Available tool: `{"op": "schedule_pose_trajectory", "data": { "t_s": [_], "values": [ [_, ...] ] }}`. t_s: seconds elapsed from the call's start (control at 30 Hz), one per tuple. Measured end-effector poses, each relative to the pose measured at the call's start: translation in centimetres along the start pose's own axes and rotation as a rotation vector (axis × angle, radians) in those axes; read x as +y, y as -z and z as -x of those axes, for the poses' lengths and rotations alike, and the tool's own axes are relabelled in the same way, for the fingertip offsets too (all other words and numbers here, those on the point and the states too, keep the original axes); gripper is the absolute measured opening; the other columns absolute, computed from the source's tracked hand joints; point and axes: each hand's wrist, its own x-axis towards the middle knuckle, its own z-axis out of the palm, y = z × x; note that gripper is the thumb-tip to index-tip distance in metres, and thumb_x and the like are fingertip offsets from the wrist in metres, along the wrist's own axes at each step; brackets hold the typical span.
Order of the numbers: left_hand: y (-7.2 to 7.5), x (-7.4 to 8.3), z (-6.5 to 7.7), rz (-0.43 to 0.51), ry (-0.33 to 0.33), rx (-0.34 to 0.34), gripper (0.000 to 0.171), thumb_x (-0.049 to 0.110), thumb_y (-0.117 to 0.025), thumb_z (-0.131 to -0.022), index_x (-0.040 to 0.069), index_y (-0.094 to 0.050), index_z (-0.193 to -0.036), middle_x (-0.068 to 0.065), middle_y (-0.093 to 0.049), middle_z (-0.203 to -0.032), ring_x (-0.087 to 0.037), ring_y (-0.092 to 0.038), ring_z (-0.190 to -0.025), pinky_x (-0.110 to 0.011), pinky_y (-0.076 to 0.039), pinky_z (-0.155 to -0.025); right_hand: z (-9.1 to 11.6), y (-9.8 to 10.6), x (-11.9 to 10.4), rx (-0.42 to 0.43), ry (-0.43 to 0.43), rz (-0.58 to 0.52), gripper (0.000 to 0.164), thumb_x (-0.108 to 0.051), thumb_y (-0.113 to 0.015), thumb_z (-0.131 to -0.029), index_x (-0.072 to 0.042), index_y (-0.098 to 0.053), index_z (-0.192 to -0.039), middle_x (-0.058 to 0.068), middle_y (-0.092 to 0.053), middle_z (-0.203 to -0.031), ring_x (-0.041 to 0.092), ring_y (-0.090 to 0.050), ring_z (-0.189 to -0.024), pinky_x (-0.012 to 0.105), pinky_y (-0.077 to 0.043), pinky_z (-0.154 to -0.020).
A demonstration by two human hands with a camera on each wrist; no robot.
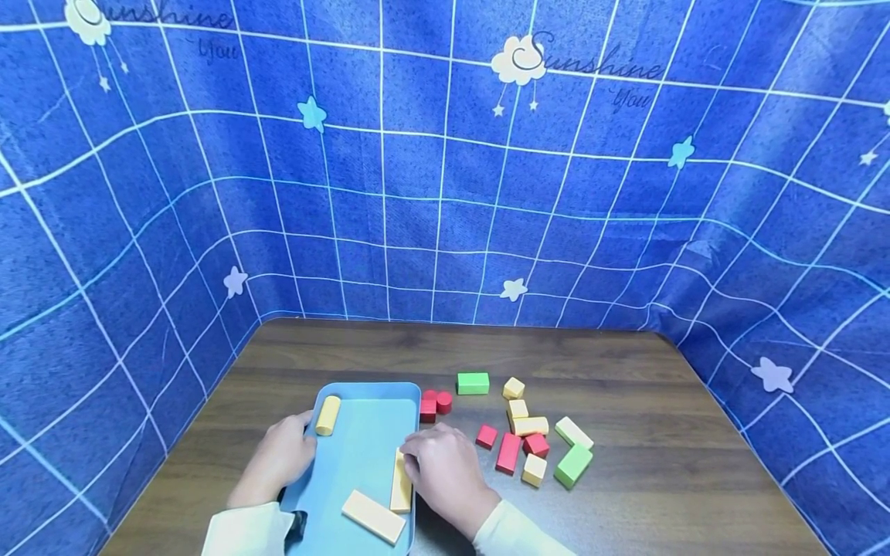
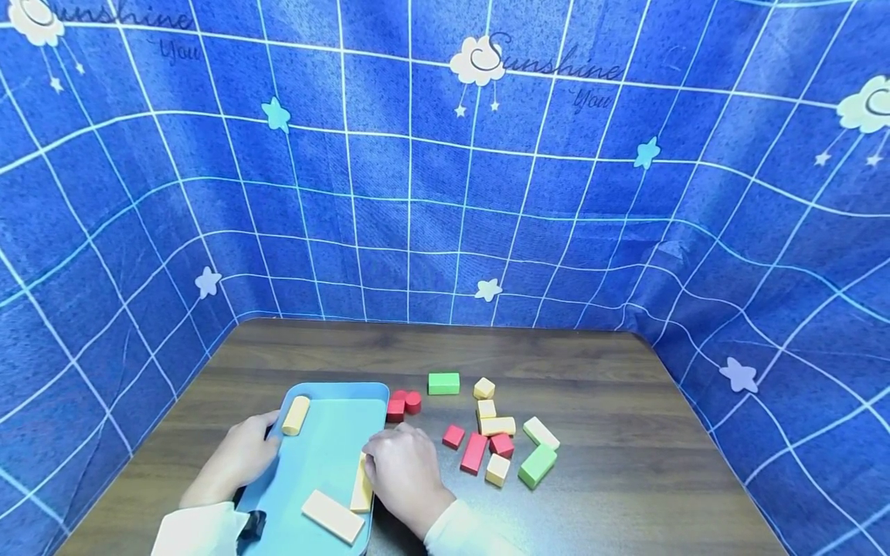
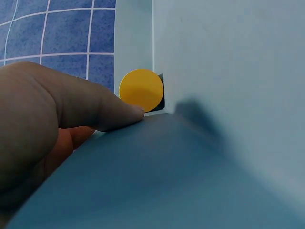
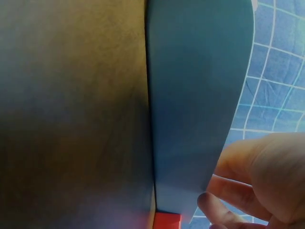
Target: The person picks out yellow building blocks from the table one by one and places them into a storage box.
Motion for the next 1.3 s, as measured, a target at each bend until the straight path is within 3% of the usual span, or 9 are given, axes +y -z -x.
{"op": "schedule_pose_trajectory", "data": {
  "t_s": [0.27,0.47,0.83,1.07,1.3],
  "values": [
    [0.0,0.0,0.0,0.019,0.020,-0.023,0.050,0.004,-0.044,-0.091,-0.008,-0.036,-0.139,-0.032,-0.042,-0.135,-0.029,-0.052,-0.087,-0.041,-0.044,-0.066,-0.3,0.3,0.5,0.021,-0.031,-0.017,0.010,-0.019,-0.069,-0.077,-0.025,-0.075,-0.082,-0.014,-0.069,-0.086,0.005,-0.054,-0.078,0.029,-0.050,-0.063],
    [0.0,-0.1,0.0,0.021,0.022,-0.033,0.050,0.005,-0.044,-0.092,-0.007,-0.035,-0.139,-0.032,-0.042,-0.135,-0.032,-0.051,-0.091,-0.046,-0.044,-0.072,-0.3,0.4,0.9,0.039,-0.043,-0.032,0.010,-0.018,-0.067,-0.078,-0.025,-0.073,-0.080,-0.015,-0.068,-0.085,0.005,-0.054,-0.078,0.029,-0.050,-0.064],
    [0.0,0.0,-0.1,0.025,0.029,-0.039,0.051,0.005,-0.044,-0.092,-0.008,-0.033,-0.140,-0.032,-0.041,-0.134,-0.028,-0.052,-0.084,-0.043,-0.044,-0.068,-0.5,0.9,1.7,0.062,-0.069,-0.017,0.009,-0.019,-0.069,-0.074,-0.026,-0.073,-0.079,-0.014,-0.066,-0.083,0.009,-0.050,-0.073,0.031,-0.048,-0.059],
    [-0.1,-0.3,-0.1,0.026,-0.004,-0.012,0.050,0.005,-0.043,-0.091,-0.005,-0.037,-0.139,-0.028,-0.050,-0.128,-0.026,-0.053,-0.081,-0.040,-0.044,-0.065,-0.7,1.3,2.4,0.035,-0.128,-0.006,0.008,-0.023,-0.070,-0.074,-0.028,-0.071,-0.080,-0.011,-0.066,-0.090,0.014,-0.049,-0.083,0.035,-0.041,-0.061],
    [-0.3,-0.4,-0.3,0.033,-0.005,-0.011,0.050,0.005,-0.043,-0.090,-0.006,-0.037,-0.139,-0.028,-0.049,-0.128,-0.023,-0.052,-0.073,-0.037,-0.042,-0.057,-0.8,1.7,3.3,0.012,-0.214,0.045,0.018,-0.029,-0.072,-0.075,-0.025,-0.071,-0.092,-0.005,-0.063,-0.100,0.020,-0.049,-0.092,0.040,-0.043,-0.068]
  ]
}}
